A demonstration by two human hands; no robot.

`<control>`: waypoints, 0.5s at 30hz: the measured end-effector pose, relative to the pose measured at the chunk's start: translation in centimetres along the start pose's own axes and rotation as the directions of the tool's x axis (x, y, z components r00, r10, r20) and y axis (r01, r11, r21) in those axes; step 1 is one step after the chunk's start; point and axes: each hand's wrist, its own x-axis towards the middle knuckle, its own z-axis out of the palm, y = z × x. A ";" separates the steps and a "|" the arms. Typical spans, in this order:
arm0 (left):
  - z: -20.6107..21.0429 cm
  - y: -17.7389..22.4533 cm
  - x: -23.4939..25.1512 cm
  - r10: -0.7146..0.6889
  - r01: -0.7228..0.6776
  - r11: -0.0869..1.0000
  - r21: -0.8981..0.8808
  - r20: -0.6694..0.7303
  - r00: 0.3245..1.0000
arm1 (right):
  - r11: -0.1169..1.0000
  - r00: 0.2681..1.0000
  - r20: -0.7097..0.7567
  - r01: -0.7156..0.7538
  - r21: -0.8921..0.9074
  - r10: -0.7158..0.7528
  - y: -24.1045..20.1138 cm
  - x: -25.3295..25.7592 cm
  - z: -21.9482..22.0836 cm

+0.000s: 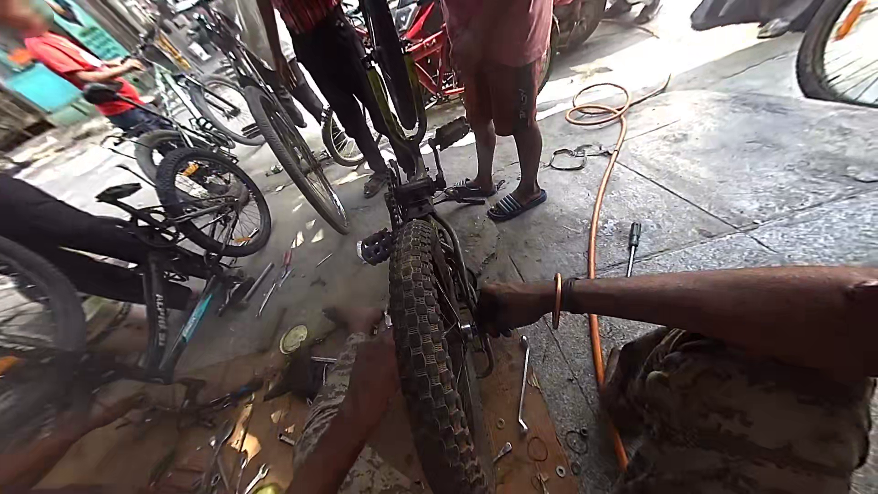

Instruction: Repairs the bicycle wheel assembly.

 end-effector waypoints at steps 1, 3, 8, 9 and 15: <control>-0.3 0.0 0.1 0.004 -0.004 1.000 0.007 0.017 1.000 | 1.000 1.000 -0.008 0.007 -0.016 -0.007 0.0 0.0 -0.1; -1.6 0.2 0.3 -0.004 -0.001 0.999 0.034 0.147 0.989 | 1.000 1.000 -0.020 -0.004 -0.031 0.003 0.1 -0.1 -0.1; 0.7 -0.9 1.6 0.080 -0.078 0.994 0.076 -0.023 0.997 | 1.000 1.000 -0.008 -0.004 -0.029 0.004 0.1 0.2 -0.1; 0.9 -1.1 1.7 0.119 -0.114 0.989 0.089 -0.051 0.992 | 0.999 1.000 -0.008 -0.007 -0.036 0.007 0.2 0.2 -0.1; -0.1 -0.5 0.8 0.211 -0.208 0.971 0.118 -0.019 0.977 | 1.000 0.999 -0.049 -0.018 0.012 0.018 1.2 0.3 0.4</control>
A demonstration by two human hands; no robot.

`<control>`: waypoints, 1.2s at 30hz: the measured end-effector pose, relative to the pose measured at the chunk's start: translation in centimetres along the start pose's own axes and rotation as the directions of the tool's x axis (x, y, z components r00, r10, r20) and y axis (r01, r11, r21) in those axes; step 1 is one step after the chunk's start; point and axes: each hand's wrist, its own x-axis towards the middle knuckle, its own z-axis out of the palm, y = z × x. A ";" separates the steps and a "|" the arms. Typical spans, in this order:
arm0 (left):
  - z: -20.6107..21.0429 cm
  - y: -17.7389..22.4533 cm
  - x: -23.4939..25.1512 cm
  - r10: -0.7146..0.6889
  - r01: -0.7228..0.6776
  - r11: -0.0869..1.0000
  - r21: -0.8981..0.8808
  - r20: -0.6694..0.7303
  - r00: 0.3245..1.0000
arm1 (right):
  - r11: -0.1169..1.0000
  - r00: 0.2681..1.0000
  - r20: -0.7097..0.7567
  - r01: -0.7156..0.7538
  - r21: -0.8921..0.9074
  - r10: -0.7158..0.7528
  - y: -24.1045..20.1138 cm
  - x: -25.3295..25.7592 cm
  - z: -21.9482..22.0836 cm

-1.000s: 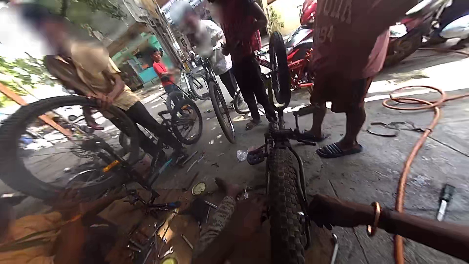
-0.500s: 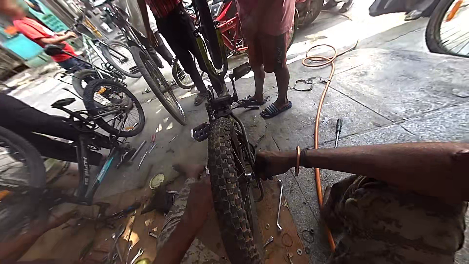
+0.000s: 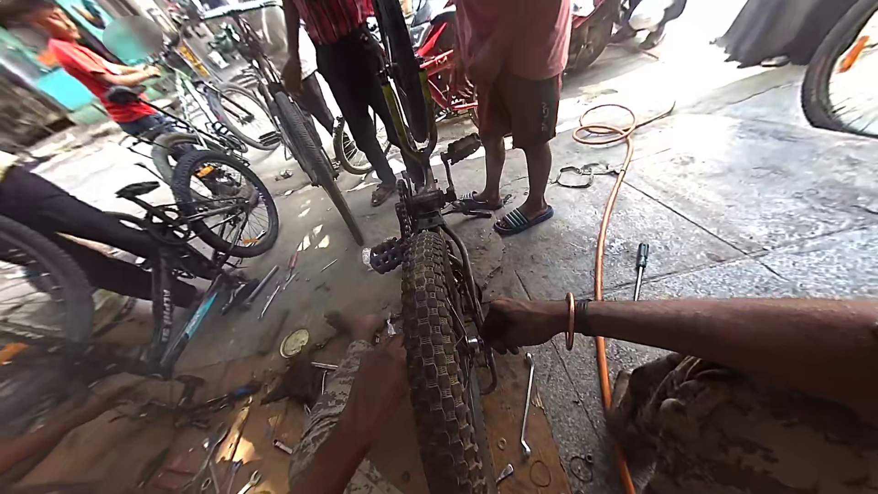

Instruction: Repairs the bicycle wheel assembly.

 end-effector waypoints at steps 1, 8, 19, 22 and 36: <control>1.3 -0.6 0.3 0.049 -0.046 0.998 0.033 -0.098 0.994 | 1.000 1.000 0.009 -0.005 -0.003 0.005 0.2 0.1 0.0; 0.9 -1.4 1.0 0.083 -0.091 0.993 0.079 0.098 0.992 | 0.999 0.998 0.062 -0.025 0.047 0.022 0.9 0.4 0.0; 3.2 -2.2 0.9 0.124 -0.122 0.992 0.038 -0.074 0.989 | 0.999 0.992 0.117 -0.039 0.026 0.036 -0.4 0.1 0.1; 3.0 -2.4 1.1 0.103 -0.103 0.995 0.006 0.052 0.993 | 0.996 0.992 0.104 -0.078 0.046 0.073 -0.9 -0.1 0.1; 3.1 -2.9 0.9 0.145 -0.137 0.988 0.066 -0.146 0.979 | 0.990 0.992 0.005 -0.130 0.062 0.130 -3.2 -0.6 0.0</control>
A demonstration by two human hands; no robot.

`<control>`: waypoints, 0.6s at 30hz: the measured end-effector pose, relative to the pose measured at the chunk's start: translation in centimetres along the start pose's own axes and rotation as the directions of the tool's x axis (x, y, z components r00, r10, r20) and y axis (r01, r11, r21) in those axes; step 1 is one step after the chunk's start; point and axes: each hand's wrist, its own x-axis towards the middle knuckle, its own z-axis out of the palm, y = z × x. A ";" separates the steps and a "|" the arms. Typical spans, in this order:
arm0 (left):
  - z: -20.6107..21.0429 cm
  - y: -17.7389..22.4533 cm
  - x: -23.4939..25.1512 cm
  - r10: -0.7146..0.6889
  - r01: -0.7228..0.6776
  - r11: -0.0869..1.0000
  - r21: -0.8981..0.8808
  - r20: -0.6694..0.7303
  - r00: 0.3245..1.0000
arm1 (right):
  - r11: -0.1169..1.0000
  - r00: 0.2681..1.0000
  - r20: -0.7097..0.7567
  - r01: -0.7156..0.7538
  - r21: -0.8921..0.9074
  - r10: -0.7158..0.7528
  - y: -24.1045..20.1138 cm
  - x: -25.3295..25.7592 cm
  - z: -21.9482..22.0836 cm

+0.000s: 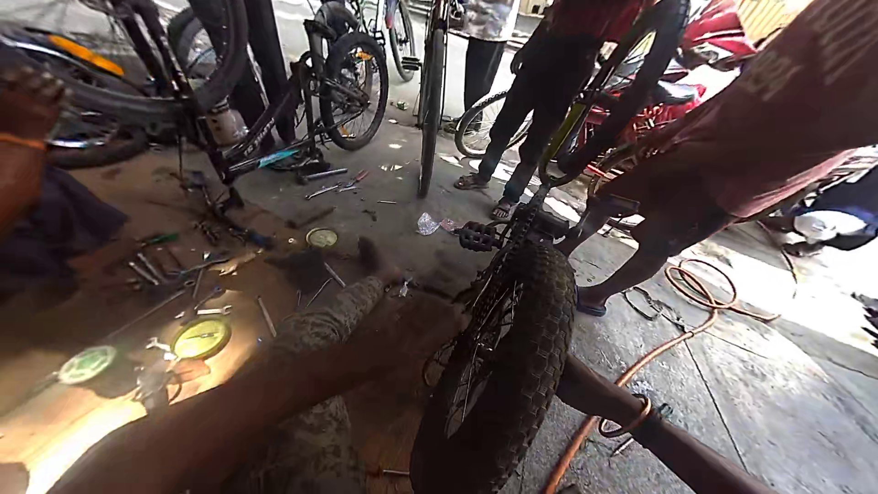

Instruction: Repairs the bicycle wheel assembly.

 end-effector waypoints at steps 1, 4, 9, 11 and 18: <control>0.2 -0.1 0.1 -0.001 0.000 1.000 -0.011 -0.018 1.000 | 1.000 1.000 -0.005 0.010 -0.021 -0.010 -0.1 0.0 -0.1; -0.1 -1.5 0.5 0.001 0.015 0.995 -0.101 0.149 0.989 | 0.995 0.997 -0.033 -0.077 -0.068 0.075 -5.4 -1.0 0.0; 1.0 -1.7 0.6 0.083 -0.081 0.995 -0.053 0.039 0.996 | 0.926 0.931 -0.048 -0.366 -0.093 0.363 -14.4 -1.9 0.4; -0.1 -2.1 0.2 0.026 0.000 0.981 -0.192 0.131 0.991 | 0.895 0.906 -0.073 -0.423 -0.142 0.416 -12.7 -1.4 0.6; 2.1 -3.8 -2.2 -0.178 0.113 0.622 -0.775 0.001 0.984 | 0.973 0.991 -0.077 -0.120 -0.197 0.107 -5.5 -1.1 1.2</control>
